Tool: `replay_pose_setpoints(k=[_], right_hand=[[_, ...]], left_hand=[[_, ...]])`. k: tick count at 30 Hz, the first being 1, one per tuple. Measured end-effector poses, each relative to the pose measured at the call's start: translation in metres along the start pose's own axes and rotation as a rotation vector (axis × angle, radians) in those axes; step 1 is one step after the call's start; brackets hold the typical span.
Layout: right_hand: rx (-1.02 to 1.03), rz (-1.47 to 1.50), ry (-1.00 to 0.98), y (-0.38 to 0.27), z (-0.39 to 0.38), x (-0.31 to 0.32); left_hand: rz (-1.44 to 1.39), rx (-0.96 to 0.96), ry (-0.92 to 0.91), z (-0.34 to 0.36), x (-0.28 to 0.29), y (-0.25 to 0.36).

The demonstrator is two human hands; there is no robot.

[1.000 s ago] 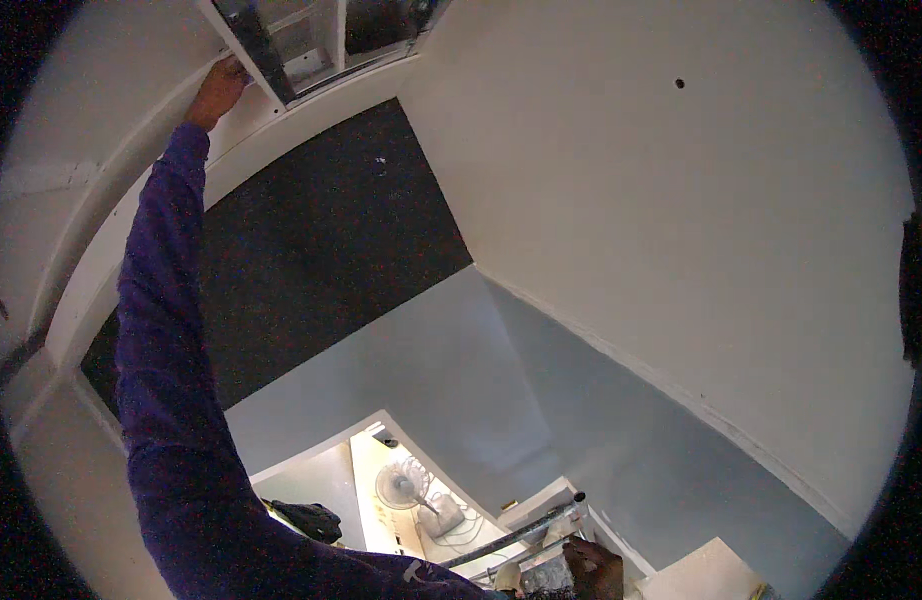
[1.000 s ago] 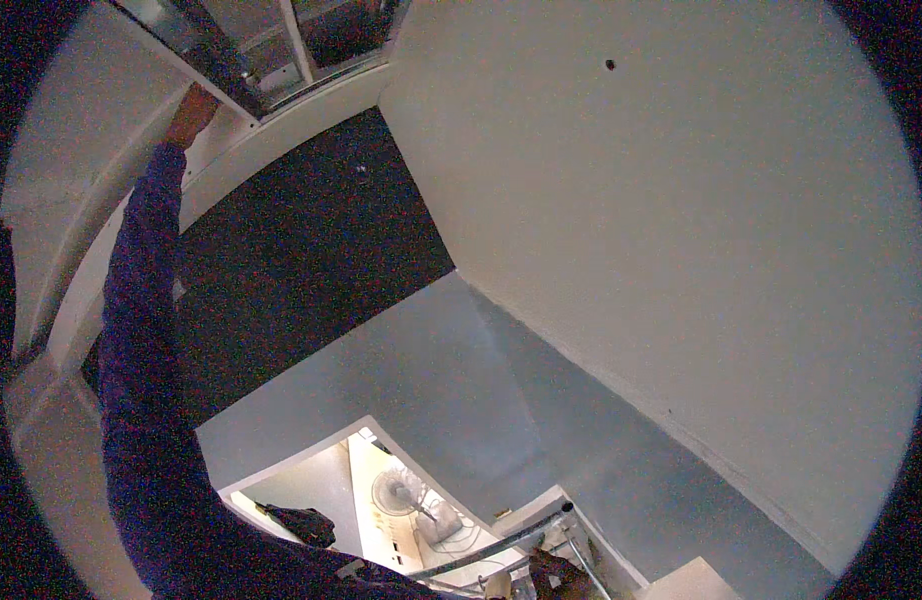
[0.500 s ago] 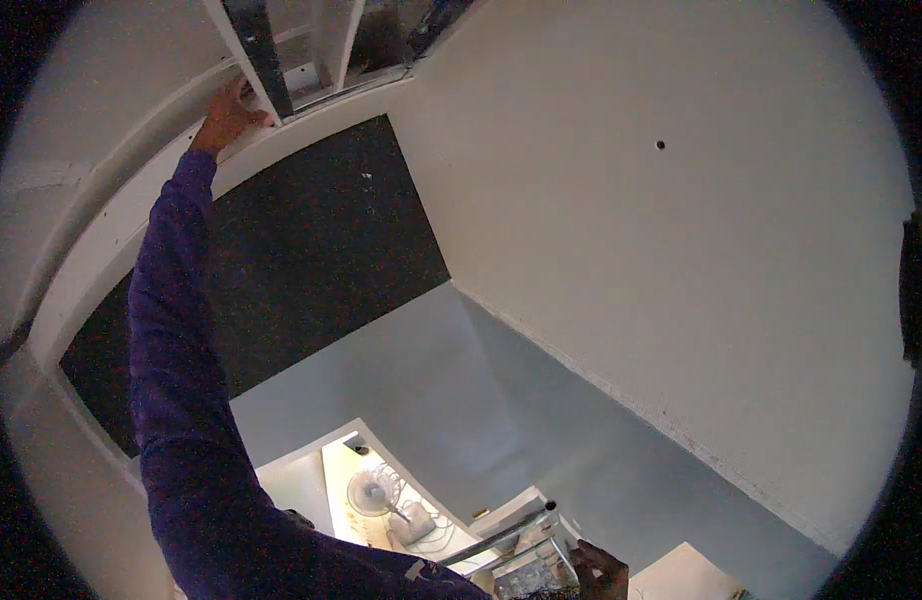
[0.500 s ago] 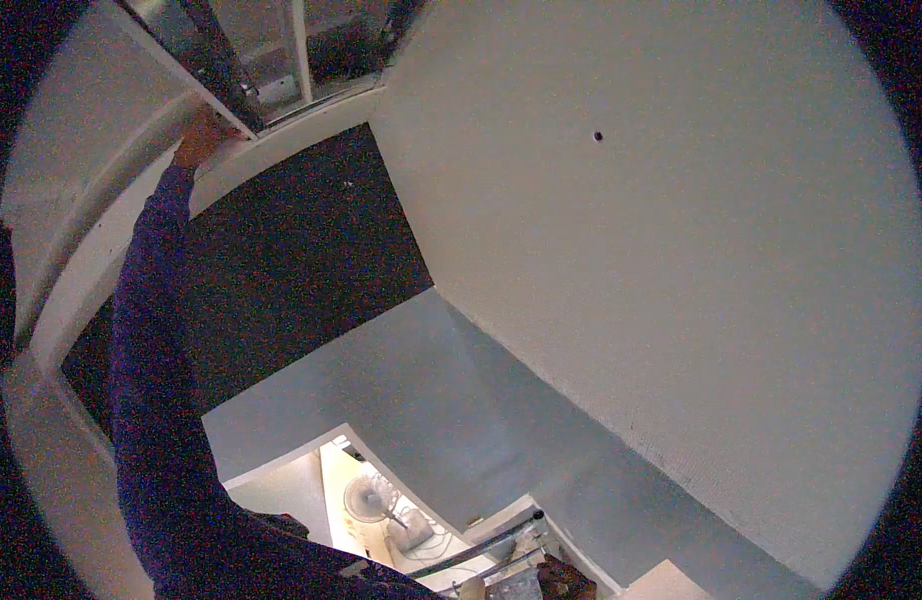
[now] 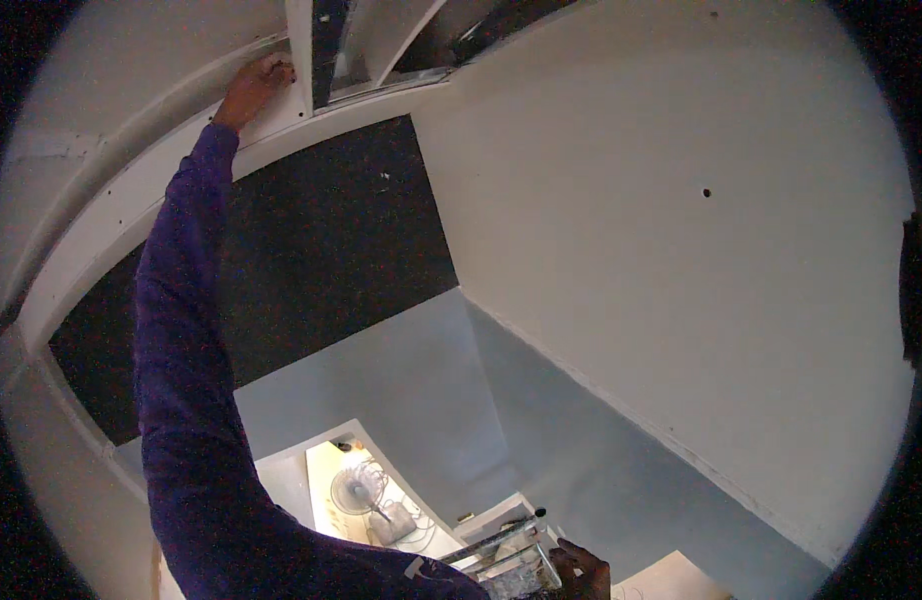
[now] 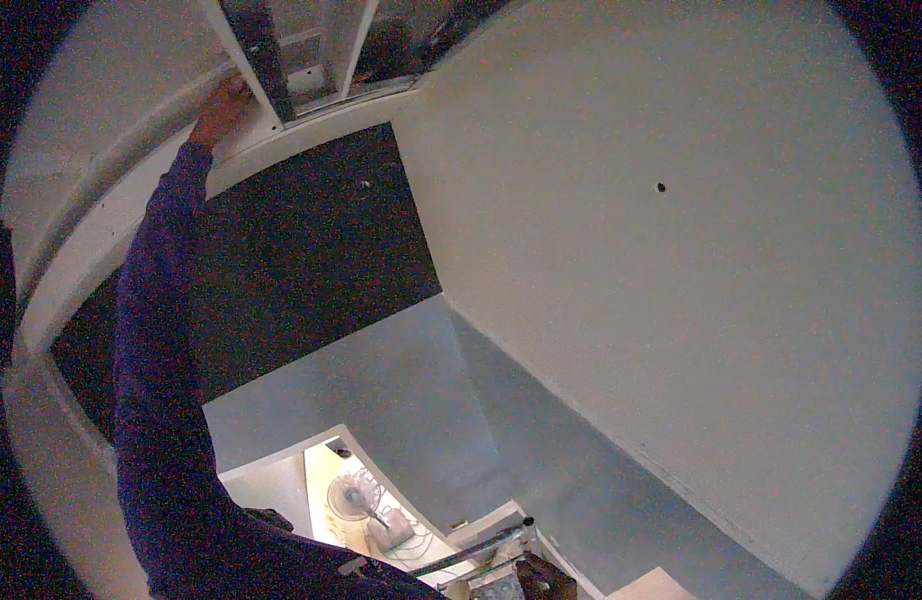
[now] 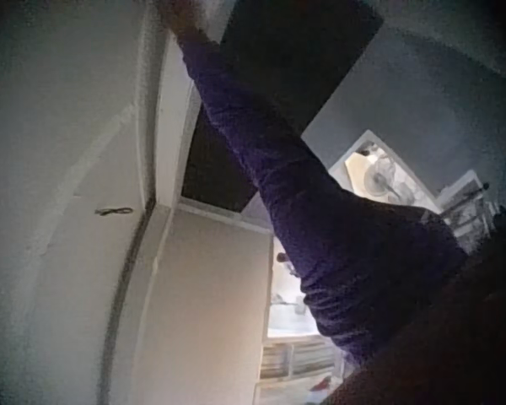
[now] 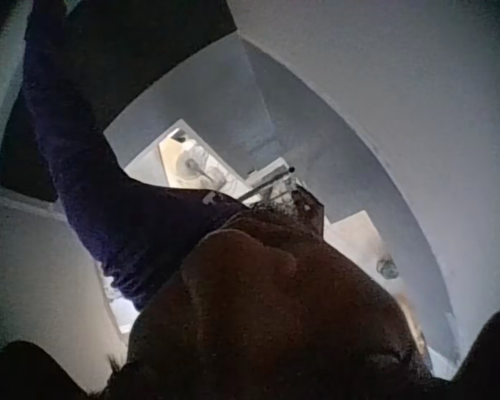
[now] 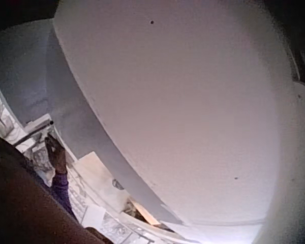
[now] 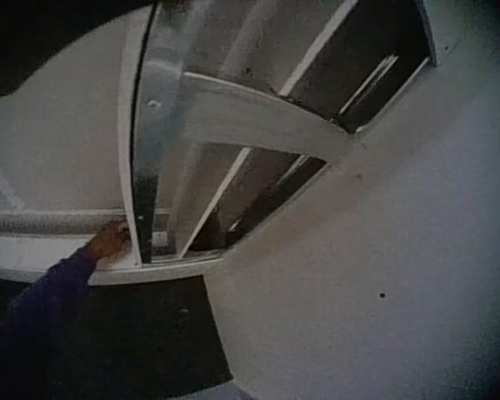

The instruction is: Installing and securing a drywall panel onto a ceiling frame using a drill and screws.

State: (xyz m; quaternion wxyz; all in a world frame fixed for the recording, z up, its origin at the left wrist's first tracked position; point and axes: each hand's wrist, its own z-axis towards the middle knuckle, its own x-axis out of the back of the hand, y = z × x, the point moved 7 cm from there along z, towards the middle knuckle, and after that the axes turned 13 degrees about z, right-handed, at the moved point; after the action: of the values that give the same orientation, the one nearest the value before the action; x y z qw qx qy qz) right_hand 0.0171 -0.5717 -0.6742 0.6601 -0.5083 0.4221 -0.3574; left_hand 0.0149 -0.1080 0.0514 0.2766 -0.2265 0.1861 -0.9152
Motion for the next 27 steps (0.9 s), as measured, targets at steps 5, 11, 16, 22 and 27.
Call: replay_pose_setpoints(k=[5,11,16,22,27], right_hand=[[-0.018,0.124,-0.060,-0.004,-0.005,-0.027],[-0.084,-0.082,-0.085,-0.053,-0.004,-0.049],[0.069,-0.164,-0.015,-0.078,-0.013,-0.046],[0.018,-0.393,0.083,-0.091,-0.051,-0.061],[-0.125,-0.563,0.262,-0.112,-0.085,-0.072]], left_hand=[[-0.157,-0.065,-0.145,0.004,-0.011,-0.011],[-0.174,-0.179,-0.180,0.009,-0.024,-0.023],[-0.177,0.036,0.110,0.003,-0.052,-0.001],[-0.022,-0.032,0.235,0.011,-0.136,-0.104],[-0.436,0.051,0.540,-0.091,-0.147,0.128]])
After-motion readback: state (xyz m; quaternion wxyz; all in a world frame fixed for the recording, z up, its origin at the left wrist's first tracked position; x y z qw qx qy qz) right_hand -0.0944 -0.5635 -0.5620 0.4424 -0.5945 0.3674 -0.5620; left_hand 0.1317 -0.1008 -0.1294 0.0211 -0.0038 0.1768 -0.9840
